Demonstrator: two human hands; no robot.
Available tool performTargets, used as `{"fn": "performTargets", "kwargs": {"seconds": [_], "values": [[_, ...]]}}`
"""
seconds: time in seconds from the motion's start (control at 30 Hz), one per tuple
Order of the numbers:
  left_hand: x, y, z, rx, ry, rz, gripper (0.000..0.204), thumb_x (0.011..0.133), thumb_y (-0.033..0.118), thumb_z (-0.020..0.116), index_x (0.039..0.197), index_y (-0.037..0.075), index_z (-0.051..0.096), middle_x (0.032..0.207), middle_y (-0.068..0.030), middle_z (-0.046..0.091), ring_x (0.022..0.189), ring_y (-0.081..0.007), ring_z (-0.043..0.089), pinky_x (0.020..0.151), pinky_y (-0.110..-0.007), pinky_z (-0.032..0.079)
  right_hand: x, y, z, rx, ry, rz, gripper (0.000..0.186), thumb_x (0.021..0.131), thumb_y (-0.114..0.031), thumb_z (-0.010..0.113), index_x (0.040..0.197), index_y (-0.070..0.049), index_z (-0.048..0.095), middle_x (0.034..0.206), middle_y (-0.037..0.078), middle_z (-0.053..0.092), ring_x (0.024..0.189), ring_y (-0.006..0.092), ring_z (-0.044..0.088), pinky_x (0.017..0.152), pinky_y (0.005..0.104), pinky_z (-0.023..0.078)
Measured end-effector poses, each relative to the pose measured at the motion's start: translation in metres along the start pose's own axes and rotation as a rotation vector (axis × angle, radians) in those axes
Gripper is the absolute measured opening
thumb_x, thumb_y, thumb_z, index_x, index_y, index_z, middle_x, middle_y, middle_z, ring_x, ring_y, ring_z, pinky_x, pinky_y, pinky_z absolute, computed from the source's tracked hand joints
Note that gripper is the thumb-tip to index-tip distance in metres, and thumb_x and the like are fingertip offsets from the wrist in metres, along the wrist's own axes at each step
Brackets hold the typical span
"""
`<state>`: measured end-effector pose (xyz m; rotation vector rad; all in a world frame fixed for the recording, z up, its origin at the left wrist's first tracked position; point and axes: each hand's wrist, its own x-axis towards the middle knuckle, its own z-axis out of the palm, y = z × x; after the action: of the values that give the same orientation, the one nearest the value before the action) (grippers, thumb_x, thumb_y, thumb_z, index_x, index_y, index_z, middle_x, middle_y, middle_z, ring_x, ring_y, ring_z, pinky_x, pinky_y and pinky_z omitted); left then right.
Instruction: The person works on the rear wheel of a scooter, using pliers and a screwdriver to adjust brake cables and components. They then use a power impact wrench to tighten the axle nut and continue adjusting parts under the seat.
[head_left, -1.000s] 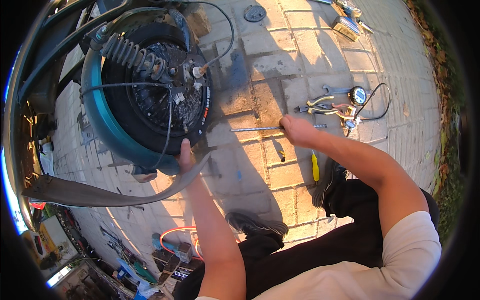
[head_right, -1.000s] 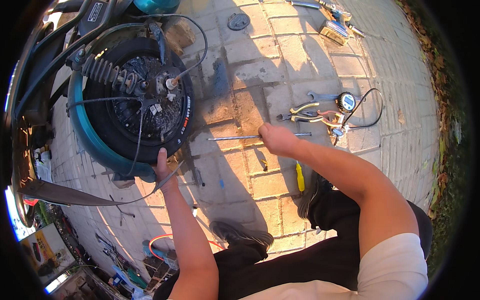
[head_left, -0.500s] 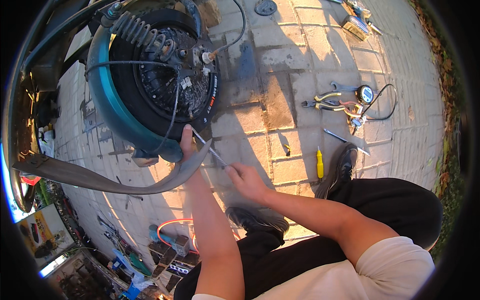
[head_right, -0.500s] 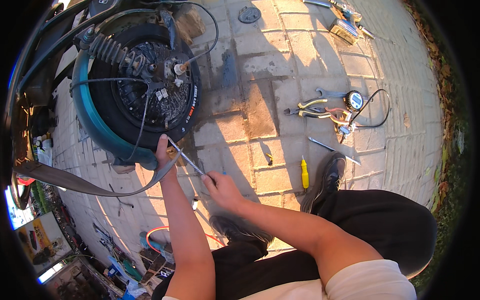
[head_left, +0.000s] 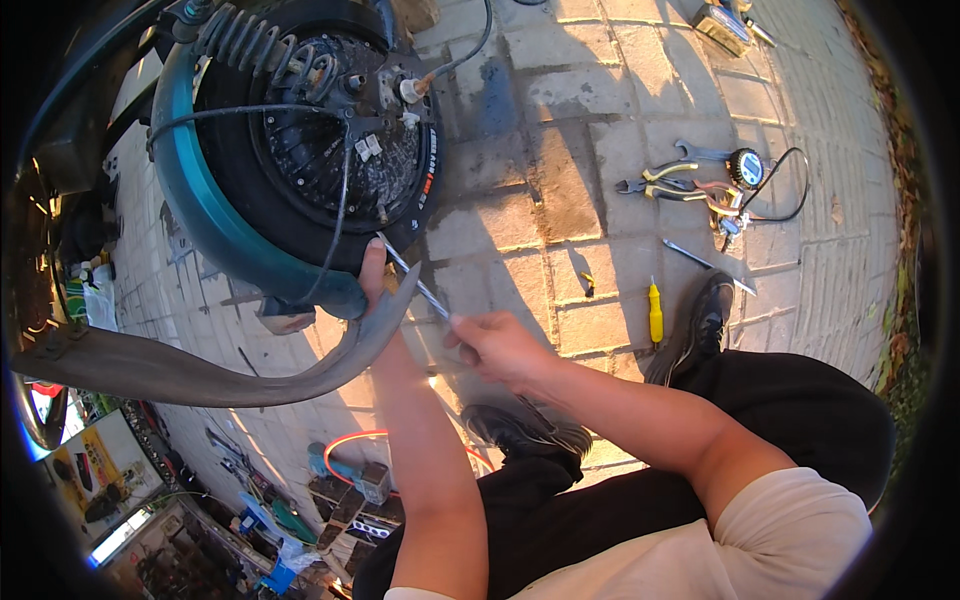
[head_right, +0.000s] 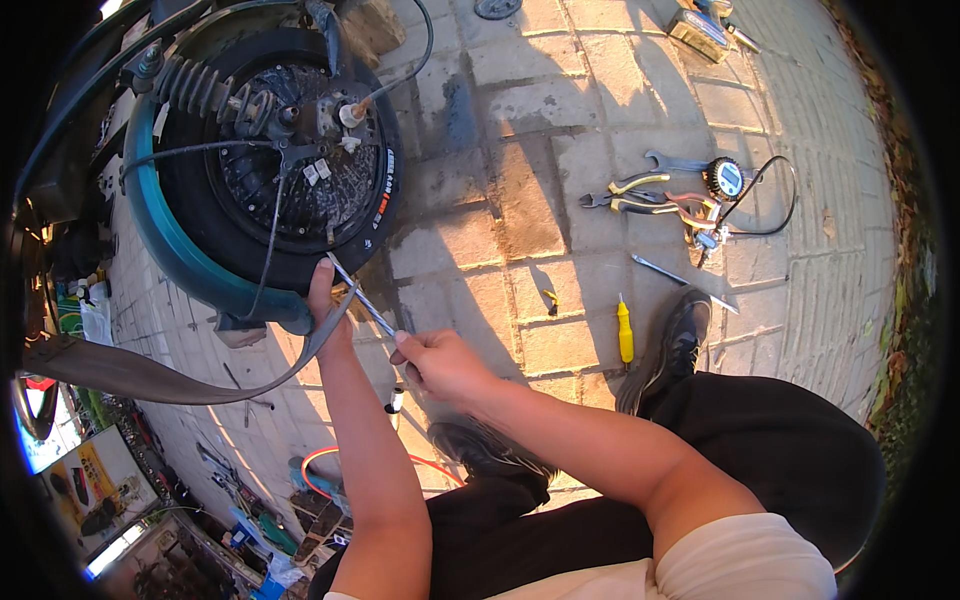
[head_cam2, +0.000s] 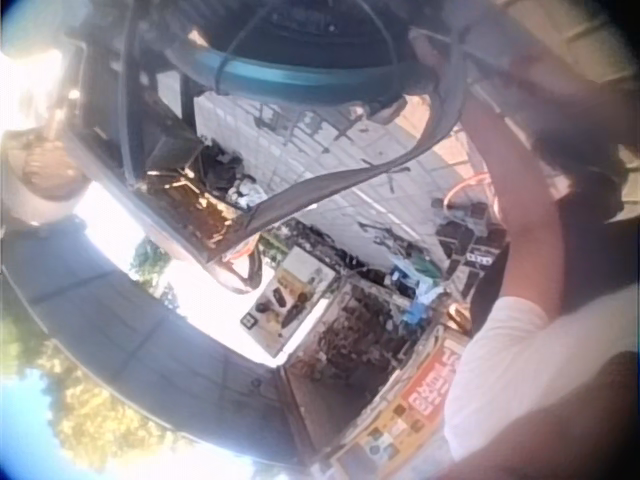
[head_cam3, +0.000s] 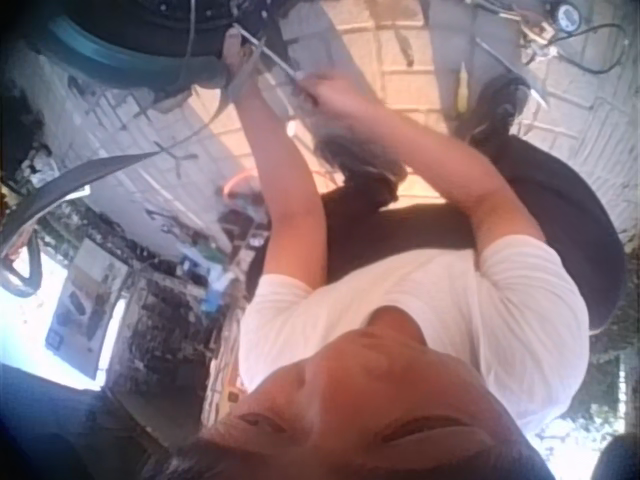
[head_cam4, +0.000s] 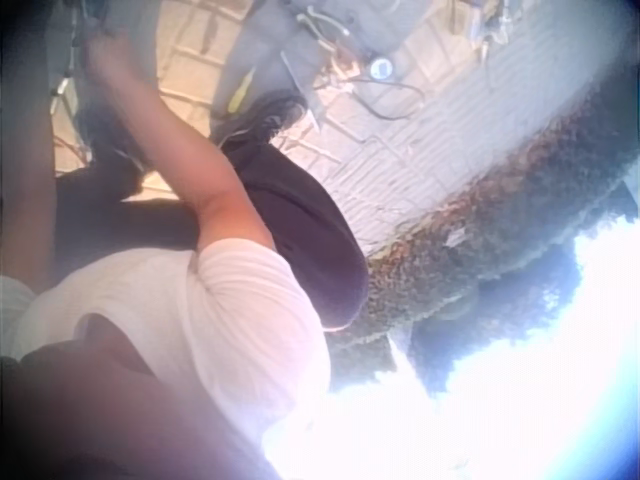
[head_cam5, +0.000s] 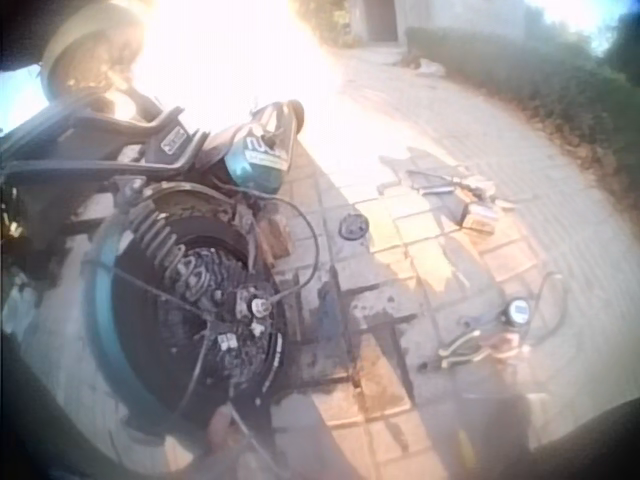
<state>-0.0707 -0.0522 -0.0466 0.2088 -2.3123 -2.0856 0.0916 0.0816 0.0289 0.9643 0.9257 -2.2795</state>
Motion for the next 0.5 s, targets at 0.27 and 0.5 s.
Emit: {"fn": "performTargets", "kwargs": {"seconds": [0.27,0.5], "values": [[0.007,-0.024,-0.007,-0.21,0.006,-0.066,0.049,0.07,0.013,0.076,0.113,-0.002,0.06,0.115,-0.0068,0.06,0.1,-0.0175,0.056,0.091,-0.031,0.044,0.028,0.05,0.049,0.053,0.193,-0.223,0.036,0.096,-0.031,0.051,0.094,0.002,0.065,0.065,0.003,0.055,0.054,0.0084,0.046,0.048,0.0253,0.036],[0.018,-0.028,-0.016,0.151,-0.125,0.074,0.052,0.07,0.015,0.076,0.116,-0.002,0.059,0.119,-0.0077,0.058,0.102,-0.018,0.056,0.092,-0.031,0.044,0.048,0.059,0.067,0.122,0.193,-0.317,0.033,0.097,-0.028,0.048,0.096,0.001,0.064,0.062,0.0,0.052,0.049,0.0062,0.042,0.045,0.0226,0.034]]}}
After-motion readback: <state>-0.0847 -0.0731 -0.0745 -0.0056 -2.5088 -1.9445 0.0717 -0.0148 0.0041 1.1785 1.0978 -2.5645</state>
